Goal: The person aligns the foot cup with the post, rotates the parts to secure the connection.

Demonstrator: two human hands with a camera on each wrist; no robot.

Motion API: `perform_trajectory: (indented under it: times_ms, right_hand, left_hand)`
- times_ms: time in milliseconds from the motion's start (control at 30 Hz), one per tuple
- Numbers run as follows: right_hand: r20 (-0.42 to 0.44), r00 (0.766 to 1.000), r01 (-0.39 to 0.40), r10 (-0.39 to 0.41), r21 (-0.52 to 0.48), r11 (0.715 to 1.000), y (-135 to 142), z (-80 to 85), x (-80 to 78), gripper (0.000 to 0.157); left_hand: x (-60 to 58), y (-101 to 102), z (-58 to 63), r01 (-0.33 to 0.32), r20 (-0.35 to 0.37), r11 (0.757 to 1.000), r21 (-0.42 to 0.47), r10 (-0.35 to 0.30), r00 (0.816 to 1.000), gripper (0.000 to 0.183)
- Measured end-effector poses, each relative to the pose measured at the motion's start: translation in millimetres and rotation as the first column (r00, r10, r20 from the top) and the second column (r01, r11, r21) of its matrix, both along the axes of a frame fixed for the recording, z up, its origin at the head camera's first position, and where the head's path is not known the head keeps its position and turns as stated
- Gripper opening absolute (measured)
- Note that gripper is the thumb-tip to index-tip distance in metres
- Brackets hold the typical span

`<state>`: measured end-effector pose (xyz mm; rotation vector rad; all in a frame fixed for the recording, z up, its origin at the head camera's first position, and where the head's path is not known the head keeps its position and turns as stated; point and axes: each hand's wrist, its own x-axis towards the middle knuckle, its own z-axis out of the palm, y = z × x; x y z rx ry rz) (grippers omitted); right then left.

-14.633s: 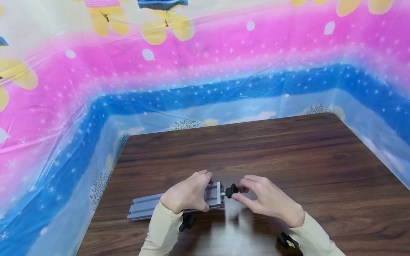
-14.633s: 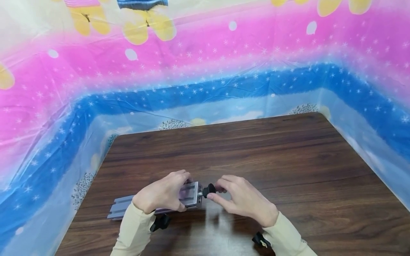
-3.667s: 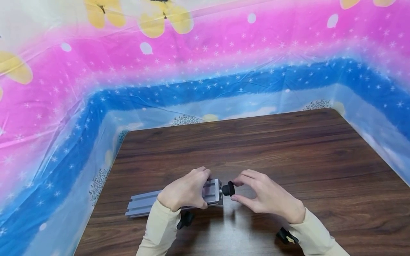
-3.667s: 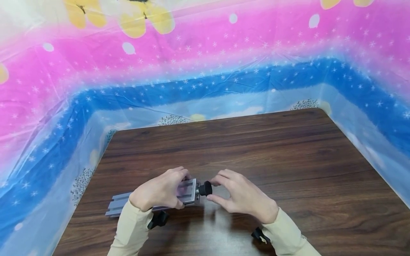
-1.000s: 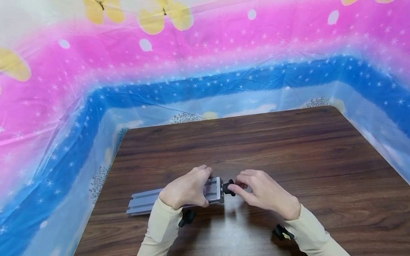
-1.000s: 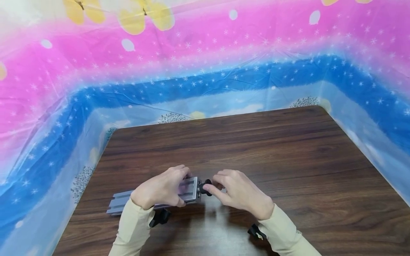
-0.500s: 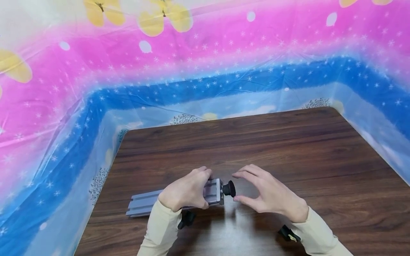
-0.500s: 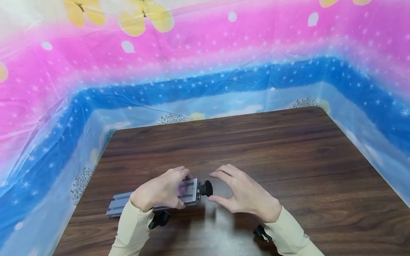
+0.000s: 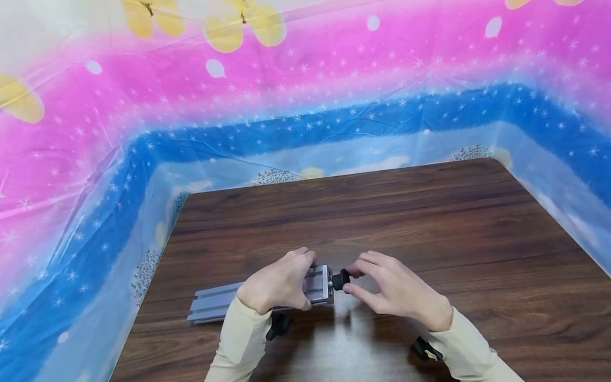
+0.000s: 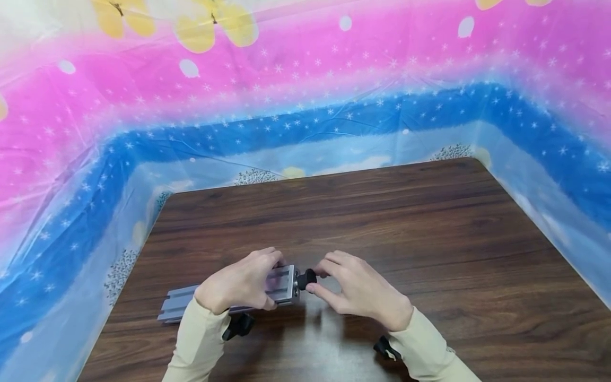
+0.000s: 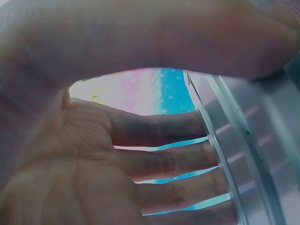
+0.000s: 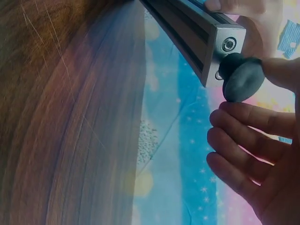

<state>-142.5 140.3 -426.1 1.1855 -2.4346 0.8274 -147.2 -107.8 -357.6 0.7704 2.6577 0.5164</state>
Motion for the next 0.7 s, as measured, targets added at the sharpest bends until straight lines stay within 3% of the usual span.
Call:
perform_trajectory:
  times_ms: [233,400,567,700]
  right_hand:
    - [0.015,0.999,0.036,-0.036,0.034,0.999,-6.8,-2.4,-1.2,0.025]
    - [0.042,0.997,0.059,-0.060,0.025,0.998,-2.7,0.3,2.1,0.018]
    - [0.010,1.000,-0.030,0.030,-0.020,0.999,5.4,3.3,4.2,0.048]
    - [-0.054,0.994,-0.095,0.094,-0.024,0.995,5.8,2.3,2.4,0.053]
  left_hand:
    - [0.5,0.3,-0.6,0.011,-0.014,1.000,-0.004,-0.011,1.000,0.050]
    - [1.1,1.1,-0.5,0.005,-0.007,1.000,-0.007,-0.005,1.000,0.050]
    - [0.8,1.4,0.4,0.001,-0.009,1.000,-0.012,-0.001,1.000,0.050]
    - [0.4,1.9,1.0,-0.004,-0.007,1.000,-0.012,0.004,1.000,0.051]
